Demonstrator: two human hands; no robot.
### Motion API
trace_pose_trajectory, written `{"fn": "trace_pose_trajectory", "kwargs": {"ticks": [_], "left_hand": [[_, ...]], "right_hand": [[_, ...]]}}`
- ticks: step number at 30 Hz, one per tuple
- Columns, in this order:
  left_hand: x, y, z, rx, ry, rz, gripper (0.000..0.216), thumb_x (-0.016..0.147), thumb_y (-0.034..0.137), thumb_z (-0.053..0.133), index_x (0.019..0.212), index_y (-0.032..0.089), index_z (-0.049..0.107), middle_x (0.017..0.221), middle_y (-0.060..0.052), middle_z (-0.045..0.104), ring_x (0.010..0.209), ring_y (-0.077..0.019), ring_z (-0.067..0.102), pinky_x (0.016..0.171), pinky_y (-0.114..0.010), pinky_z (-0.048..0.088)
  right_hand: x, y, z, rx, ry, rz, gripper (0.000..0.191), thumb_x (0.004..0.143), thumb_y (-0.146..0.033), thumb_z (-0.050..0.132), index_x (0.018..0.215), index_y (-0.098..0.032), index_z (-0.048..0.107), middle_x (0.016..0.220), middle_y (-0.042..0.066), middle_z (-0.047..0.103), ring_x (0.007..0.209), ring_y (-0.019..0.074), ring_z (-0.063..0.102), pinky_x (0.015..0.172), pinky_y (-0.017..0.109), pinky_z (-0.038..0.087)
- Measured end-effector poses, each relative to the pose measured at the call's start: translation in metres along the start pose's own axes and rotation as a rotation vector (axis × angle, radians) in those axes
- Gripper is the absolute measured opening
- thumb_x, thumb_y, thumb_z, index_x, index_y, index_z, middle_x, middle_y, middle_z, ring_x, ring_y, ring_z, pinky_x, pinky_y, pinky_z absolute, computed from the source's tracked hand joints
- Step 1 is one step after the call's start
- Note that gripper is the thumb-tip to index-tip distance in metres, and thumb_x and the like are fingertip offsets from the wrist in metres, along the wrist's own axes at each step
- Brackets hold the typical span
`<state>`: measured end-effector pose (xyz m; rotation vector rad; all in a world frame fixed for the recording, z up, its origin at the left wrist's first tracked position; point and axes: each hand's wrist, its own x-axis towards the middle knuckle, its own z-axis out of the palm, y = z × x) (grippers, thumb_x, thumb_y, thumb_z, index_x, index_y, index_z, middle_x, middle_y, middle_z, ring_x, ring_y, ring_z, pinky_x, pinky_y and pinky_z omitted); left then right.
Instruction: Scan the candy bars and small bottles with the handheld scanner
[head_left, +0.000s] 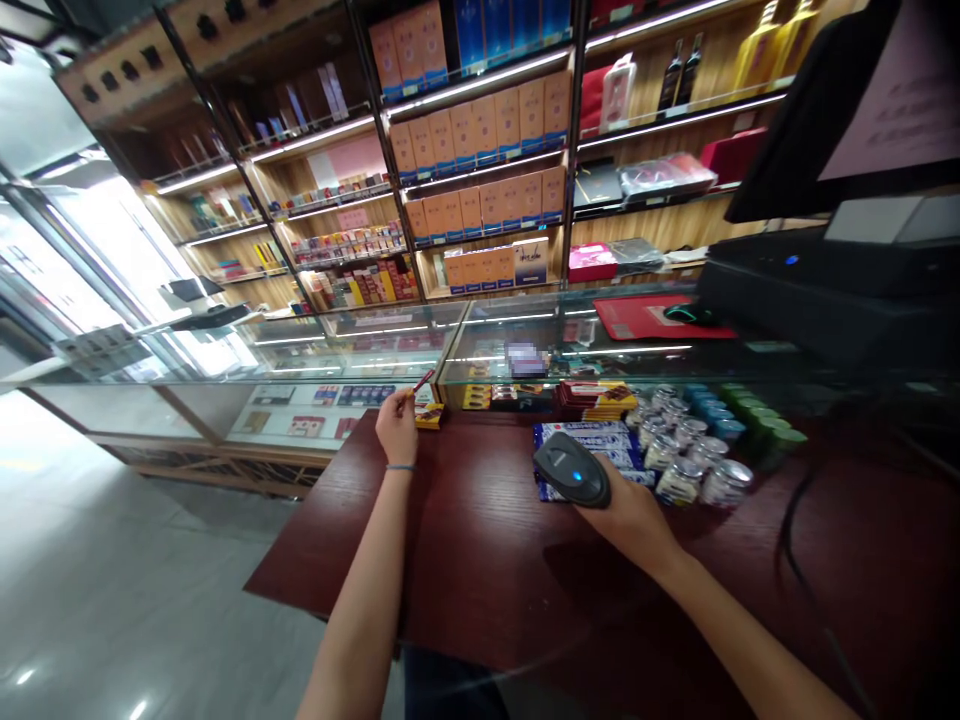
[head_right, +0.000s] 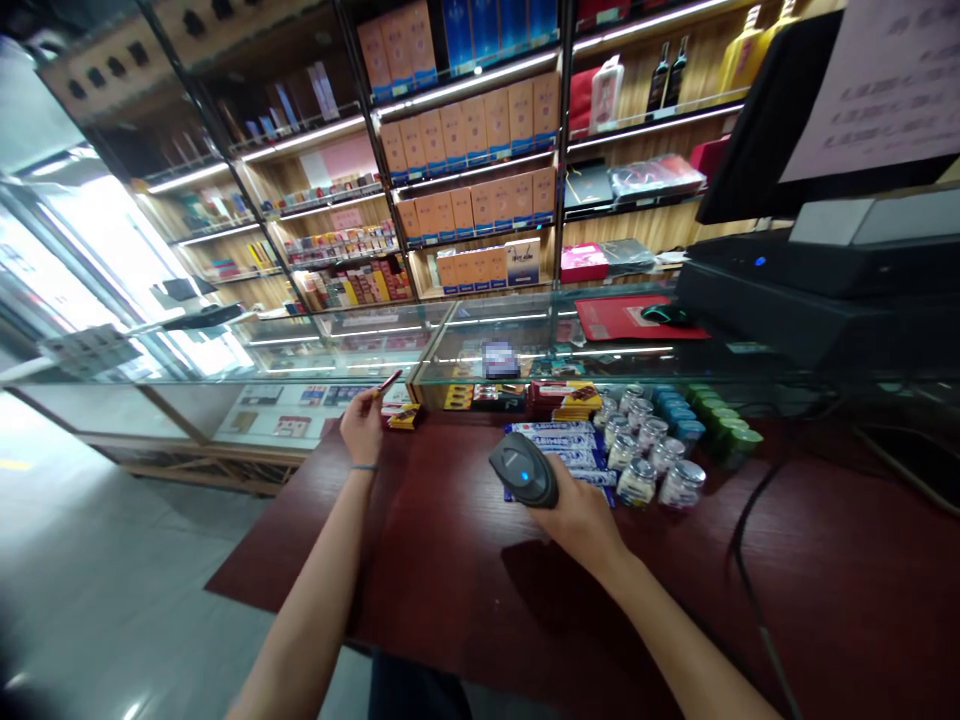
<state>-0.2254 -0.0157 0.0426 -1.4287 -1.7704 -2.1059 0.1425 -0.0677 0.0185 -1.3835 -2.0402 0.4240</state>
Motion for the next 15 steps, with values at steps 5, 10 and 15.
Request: {"fn": "trace_pose_trajectory", "kwargs": {"ticks": [5, 10, 15], "left_hand": [[0.003, -0.042, -0.014, 0.313, -0.365, 0.224, 0.021, 0.084, 0.02, 0.056, 0.099, 0.026, 0.069, 0.106, -0.007, 0.069, 0.103, -0.0251, 0.061, 0.098, -0.037, 0.044], [0.001, -0.077, -0.016, 0.426, -0.457, 0.284, 0.023, 0.084, 0.017, 0.054, 0.098, 0.027, 0.069, 0.106, -0.008, 0.07, 0.107, -0.0266, 0.059, 0.106, -0.043, 0.037], [0.0, -0.081, -0.015, 0.402, -0.481, 0.228, 0.025, 0.084, 0.016, 0.054, 0.1, 0.027, 0.069, 0.109, -0.008, 0.069, 0.11, -0.0278, 0.058, 0.113, -0.049, 0.029]], "right_hand": [[0.0, 0.0, 0.0, 0.027, 0.009, 0.012, 0.035, 0.08, -0.039, 0.057, 0.112, -0.028, 0.052, 0.074, 0.0, 0.072, 0.074, 0.027, 0.072, 0.058, 0.028, 0.043], [-0.001, 0.002, 0.002, 0.099, 0.012, -0.032, 0.04, 0.08, -0.037, 0.058, 0.118, -0.026, 0.051, 0.083, 0.003, 0.073, 0.082, 0.0269, 0.073, 0.061, 0.027, 0.047], [-0.002, 0.001, 0.002, 0.103, 0.055, -0.008, 0.036, 0.079, -0.037, 0.06, 0.113, -0.026, 0.056, 0.082, 0.003, 0.074, 0.079, 0.0263, 0.072, 0.061, 0.027, 0.047]]}}
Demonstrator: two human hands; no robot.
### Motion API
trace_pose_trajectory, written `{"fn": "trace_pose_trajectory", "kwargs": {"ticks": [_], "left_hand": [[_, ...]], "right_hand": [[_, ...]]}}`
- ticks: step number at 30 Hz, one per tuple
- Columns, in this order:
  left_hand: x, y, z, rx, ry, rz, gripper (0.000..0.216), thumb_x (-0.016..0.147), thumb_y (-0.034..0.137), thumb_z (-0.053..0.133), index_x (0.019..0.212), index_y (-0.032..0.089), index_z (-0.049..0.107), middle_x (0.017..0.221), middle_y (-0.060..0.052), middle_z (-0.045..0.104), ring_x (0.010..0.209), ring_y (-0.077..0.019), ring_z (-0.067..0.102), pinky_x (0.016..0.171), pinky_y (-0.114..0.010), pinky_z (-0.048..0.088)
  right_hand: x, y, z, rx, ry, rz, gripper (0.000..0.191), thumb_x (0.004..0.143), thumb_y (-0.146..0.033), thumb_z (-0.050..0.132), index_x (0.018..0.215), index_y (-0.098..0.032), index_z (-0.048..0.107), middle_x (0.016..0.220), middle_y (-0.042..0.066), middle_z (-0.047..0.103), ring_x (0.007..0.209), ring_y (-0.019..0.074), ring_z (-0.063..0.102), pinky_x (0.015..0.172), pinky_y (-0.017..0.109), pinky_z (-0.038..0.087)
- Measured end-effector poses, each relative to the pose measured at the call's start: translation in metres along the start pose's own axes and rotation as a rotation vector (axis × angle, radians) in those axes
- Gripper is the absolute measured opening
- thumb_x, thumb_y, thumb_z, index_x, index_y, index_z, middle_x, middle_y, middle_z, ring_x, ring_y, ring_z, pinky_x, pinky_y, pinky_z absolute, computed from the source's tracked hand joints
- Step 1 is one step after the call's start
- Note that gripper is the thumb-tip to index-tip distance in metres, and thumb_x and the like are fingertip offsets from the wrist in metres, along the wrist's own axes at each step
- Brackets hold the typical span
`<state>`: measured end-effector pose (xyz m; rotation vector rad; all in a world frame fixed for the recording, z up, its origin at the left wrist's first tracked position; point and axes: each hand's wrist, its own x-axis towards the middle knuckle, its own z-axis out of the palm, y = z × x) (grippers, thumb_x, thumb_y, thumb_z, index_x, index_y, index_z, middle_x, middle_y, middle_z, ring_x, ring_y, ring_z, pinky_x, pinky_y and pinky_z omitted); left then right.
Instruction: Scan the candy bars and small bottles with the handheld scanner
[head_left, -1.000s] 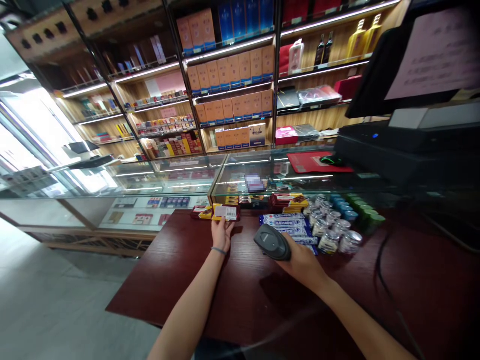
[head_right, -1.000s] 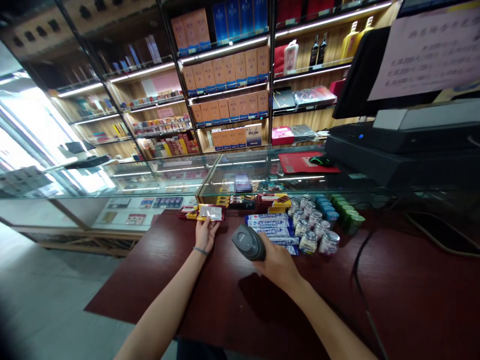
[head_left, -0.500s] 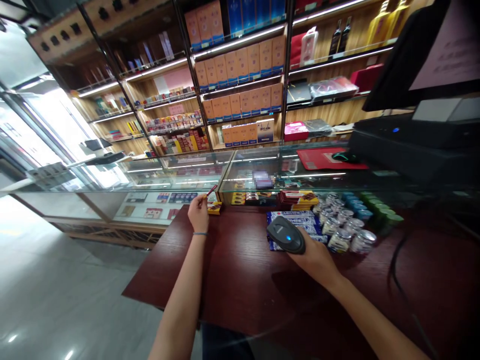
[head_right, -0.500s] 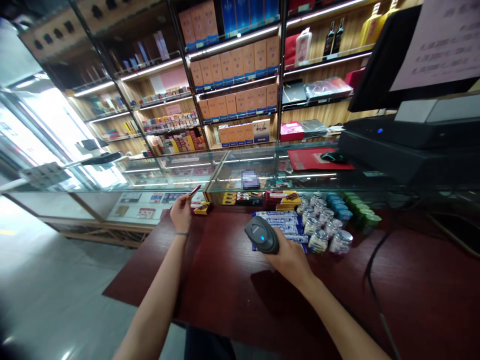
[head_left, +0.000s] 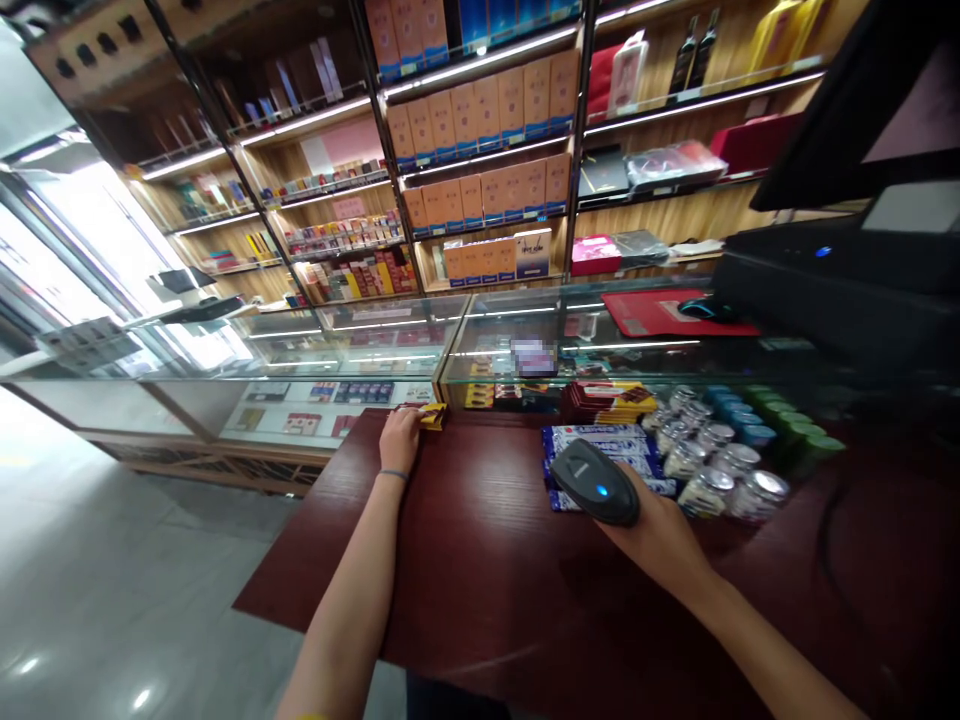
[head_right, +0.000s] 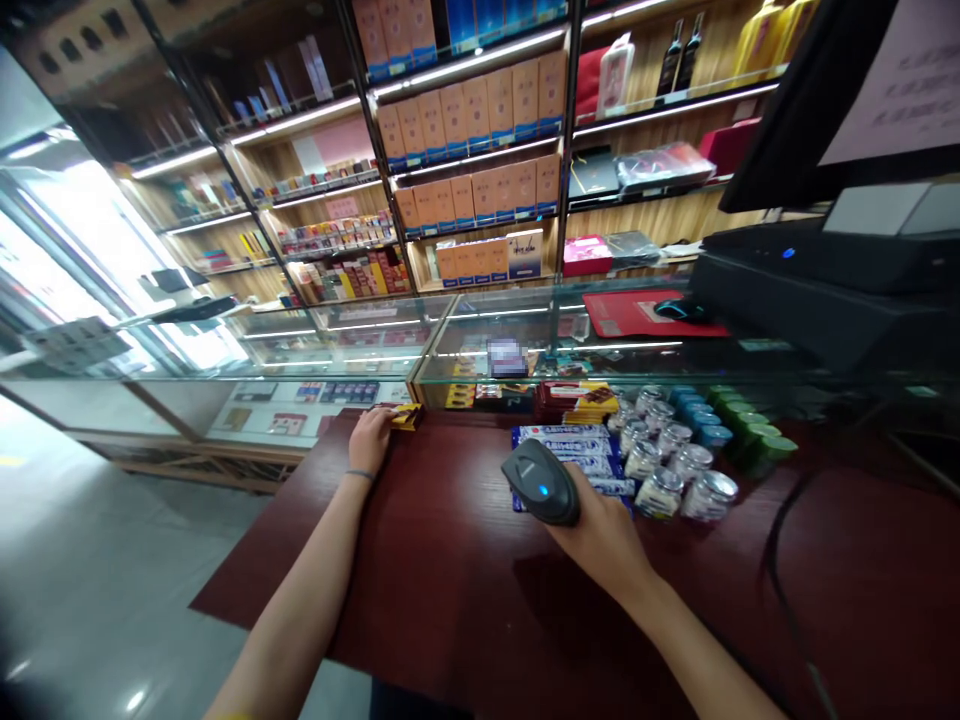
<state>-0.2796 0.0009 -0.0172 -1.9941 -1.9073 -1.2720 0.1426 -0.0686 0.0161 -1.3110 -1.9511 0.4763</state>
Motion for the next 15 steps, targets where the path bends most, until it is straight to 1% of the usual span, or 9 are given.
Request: {"fn": "trace_pose_trajectory", "kwargs": {"ticks": [4, 9, 15], "left_hand": [[0.0004, 0.0005, 0.0037, -0.104, -0.02, -0.054, 0.024, 0.083, 0.015, 0.056, 0.098, 0.027, 0.07, 0.11, -0.008, 0.069, 0.113, -0.0283, 0.058, 0.116, -0.051, 0.024], [0.0018, 0.0009, 0.0083, -0.32, -0.013, -0.154, 0.026, 0.076, 0.013, 0.066, 0.095, 0.029, 0.072, 0.112, -0.007, 0.069, 0.118, -0.028, 0.057, 0.12, -0.051, 0.018], [0.0022, 0.0017, 0.0099, -0.358, 0.0, -0.207, 0.031, 0.072, 0.009, 0.068, 0.094, 0.029, 0.073, 0.114, -0.006, 0.071, 0.12, -0.0278, 0.057, 0.12, -0.052, 0.015]], "right_hand": [[0.0003, -0.0008, -0.0019, 0.0, -0.003, 0.008, 0.04, 0.076, -0.037, 0.062, 0.114, -0.026, 0.057, 0.079, 0.003, 0.073, 0.078, 0.0264, 0.072, 0.062, 0.027, 0.049], [0.0002, 0.0007, -0.0007, 0.02, -0.007, 0.019, 0.041, 0.075, -0.037, 0.063, 0.115, -0.027, 0.057, 0.083, 0.004, 0.074, 0.081, 0.0265, 0.072, 0.064, 0.028, 0.05], [-0.0003, 0.0015, -0.0003, 0.016, 0.001, 0.035, 0.045, 0.075, -0.037, 0.062, 0.119, -0.027, 0.056, 0.086, 0.005, 0.075, 0.084, 0.0275, 0.072, 0.065, 0.028, 0.049]]}}
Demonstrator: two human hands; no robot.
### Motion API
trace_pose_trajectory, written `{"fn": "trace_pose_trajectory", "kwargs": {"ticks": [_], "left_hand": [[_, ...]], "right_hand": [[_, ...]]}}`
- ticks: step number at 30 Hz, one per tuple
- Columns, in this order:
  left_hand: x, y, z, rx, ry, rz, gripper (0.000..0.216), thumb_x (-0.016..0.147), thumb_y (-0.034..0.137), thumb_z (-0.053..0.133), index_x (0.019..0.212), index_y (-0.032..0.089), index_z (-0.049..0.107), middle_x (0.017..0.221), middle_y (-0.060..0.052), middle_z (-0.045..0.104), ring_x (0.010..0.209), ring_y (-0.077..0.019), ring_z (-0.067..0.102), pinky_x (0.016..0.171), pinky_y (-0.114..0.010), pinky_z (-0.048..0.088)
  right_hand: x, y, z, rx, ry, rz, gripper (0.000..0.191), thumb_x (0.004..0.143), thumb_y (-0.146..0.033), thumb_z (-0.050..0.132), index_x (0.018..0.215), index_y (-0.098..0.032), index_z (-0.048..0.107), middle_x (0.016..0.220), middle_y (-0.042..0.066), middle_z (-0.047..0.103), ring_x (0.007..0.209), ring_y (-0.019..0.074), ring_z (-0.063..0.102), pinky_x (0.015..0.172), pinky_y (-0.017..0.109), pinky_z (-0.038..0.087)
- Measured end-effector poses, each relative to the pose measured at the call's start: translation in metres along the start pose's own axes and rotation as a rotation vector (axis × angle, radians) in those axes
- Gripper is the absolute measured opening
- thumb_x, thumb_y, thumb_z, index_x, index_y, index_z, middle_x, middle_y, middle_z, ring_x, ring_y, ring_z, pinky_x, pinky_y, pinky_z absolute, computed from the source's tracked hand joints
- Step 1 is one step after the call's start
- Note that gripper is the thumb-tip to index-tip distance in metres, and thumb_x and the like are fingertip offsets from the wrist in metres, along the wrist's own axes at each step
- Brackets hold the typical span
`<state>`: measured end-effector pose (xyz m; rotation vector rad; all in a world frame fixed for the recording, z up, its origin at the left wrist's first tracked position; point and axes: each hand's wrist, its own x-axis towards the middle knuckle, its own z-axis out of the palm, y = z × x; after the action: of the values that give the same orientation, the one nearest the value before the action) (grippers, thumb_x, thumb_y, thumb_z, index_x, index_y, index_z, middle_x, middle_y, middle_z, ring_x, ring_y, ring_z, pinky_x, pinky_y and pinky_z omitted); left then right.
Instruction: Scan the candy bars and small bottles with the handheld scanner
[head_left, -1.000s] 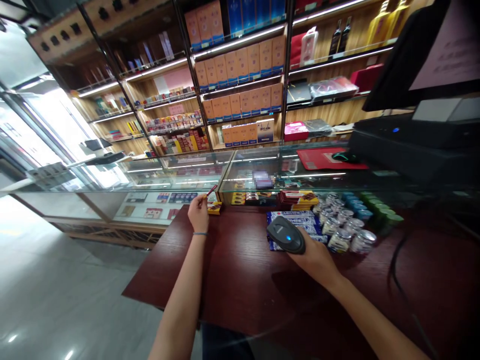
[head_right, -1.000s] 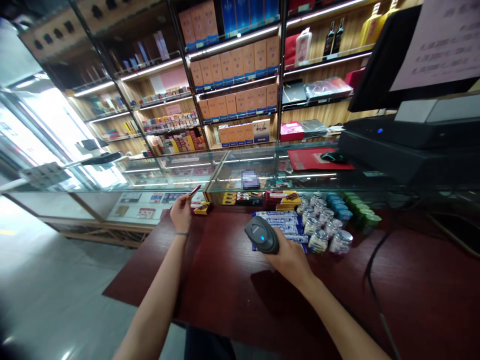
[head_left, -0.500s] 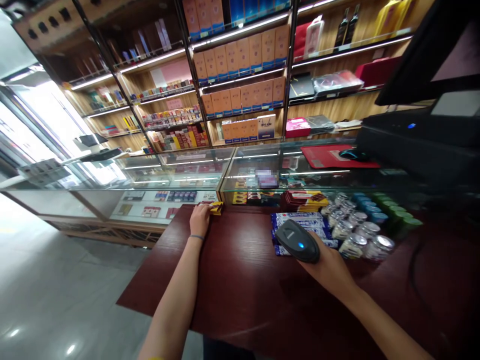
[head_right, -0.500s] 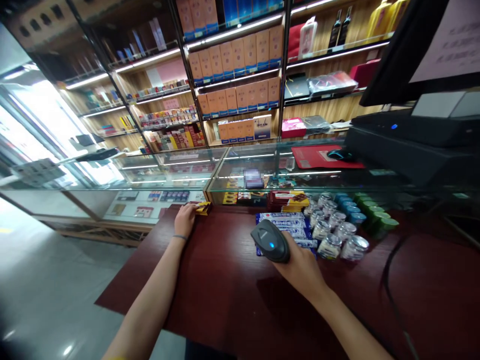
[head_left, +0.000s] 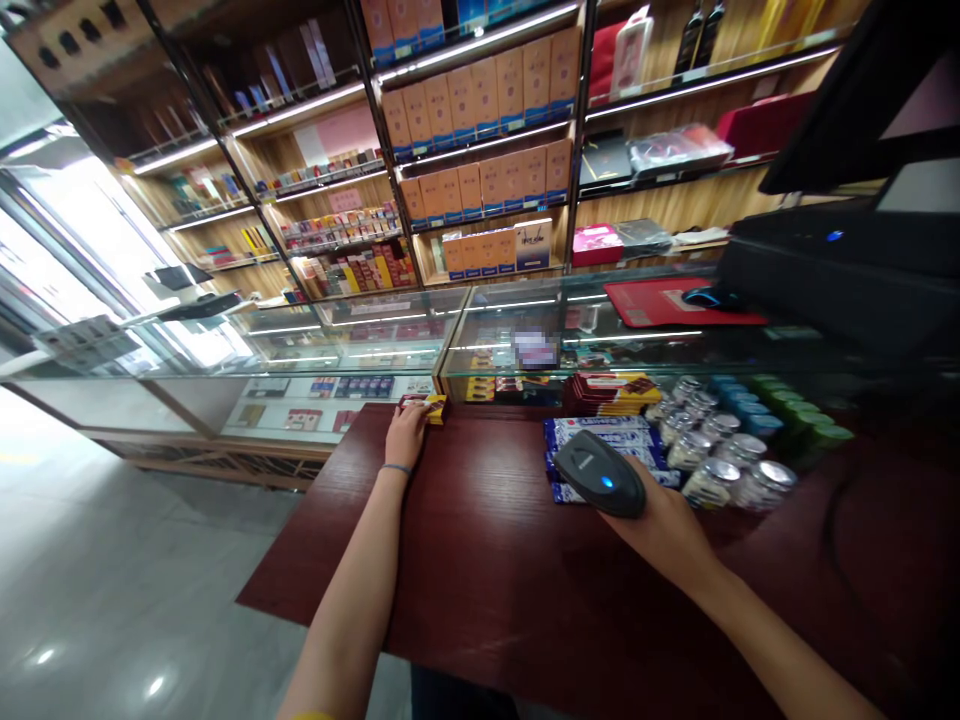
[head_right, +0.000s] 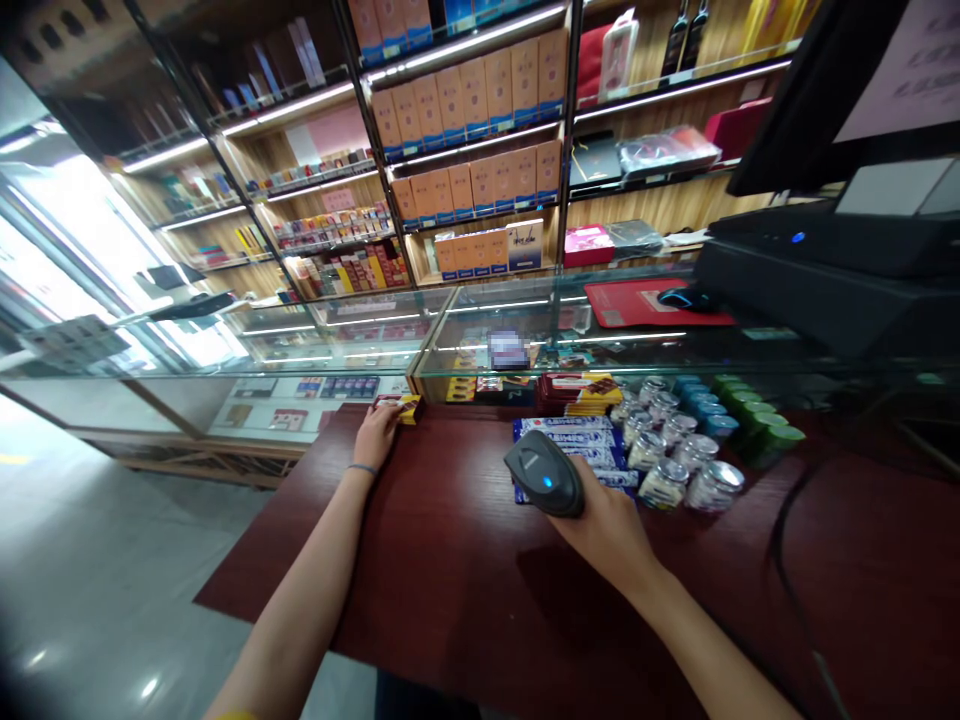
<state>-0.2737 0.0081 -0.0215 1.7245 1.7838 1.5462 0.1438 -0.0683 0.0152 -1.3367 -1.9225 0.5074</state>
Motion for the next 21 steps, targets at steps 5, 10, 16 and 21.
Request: {"fn": "trace_pose_trajectory", "kwargs": {"ticks": [5, 10, 16, 21], "left_hand": [[0.0, 0.0, 0.001, -0.047, 0.004, -0.036, 0.031, 0.069, 0.007, 0.07, 0.092, 0.028, 0.072, 0.113, -0.008, 0.07, 0.122, -0.0289, 0.056, 0.12, -0.053, 0.012], [0.0, 0.001, -0.001, 0.12, -0.06, 0.08, 0.029, 0.075, 0.016, 0.067, 0.102, 0.026, 0.069, 0.118, -0.01, 0.067, 0.122, -0.0291, 0.055, 0.117, -0.053, 0.022], [-0.003, 0.016, 0.002, 0.118, -0.005, 0.223, 0.034, 0.08, 0.025, 0.066, 0.113, 0.027, 0.067, 0.124, -0.012, 0.064, 0.123, -0.0291, 0.054, 0.114, -0.047, 0.031], [-0.004, 0.043, 0.025, 0.105, -0.005, 0.275, 0.036, 0.085, 0.029, 0.059, 0.121, 0.025, 0.063, 0.124, -0.013, 0.062, 0.121, -0.0298, 0.054, 0.111, -0.047, 0.035]], "right_hand": [[0.001, -0.002, -0.003, -0.024, -0.013, -0.01, 0.04, 0.075, -0.037, 0.062, 0.114, -0.027, 0.056, 0.081, 0.004, 0.074, 0.084, 0.0282, 0.072, 0.062, 0.028, 0.048], [0.003, -0.004, -0.004, -0.023, -0.02, 0.003, 0.036, 0.076, -0.038, 0.059, 0.11, -0.027, 0.054, 0.077, 0.002, 0.072, 0.08, 0.0288, 0.073, 0.06, 0.028, 0.047], [0.007, -0.005, -0.013, -0.009, 0.059, 0.073, 0.044, 0.075, -0.037, 0.062, 0.117, -0.028, 0.053, 0.079, 0.002, 0.073, 0.08, 0.0279, 0.072, 0.062, 0.029, 0.049], [0.013, -0.006, -0.032, 0.045, 0.176, 0.077, 0.038, 0.073, -0.034, 0.062, 0.11, -0.026, 0.059, 0.085, 0.004, 0.074, 0.094, 0.0281, 0.071, 0.073, 0.033, 0.053]]}}
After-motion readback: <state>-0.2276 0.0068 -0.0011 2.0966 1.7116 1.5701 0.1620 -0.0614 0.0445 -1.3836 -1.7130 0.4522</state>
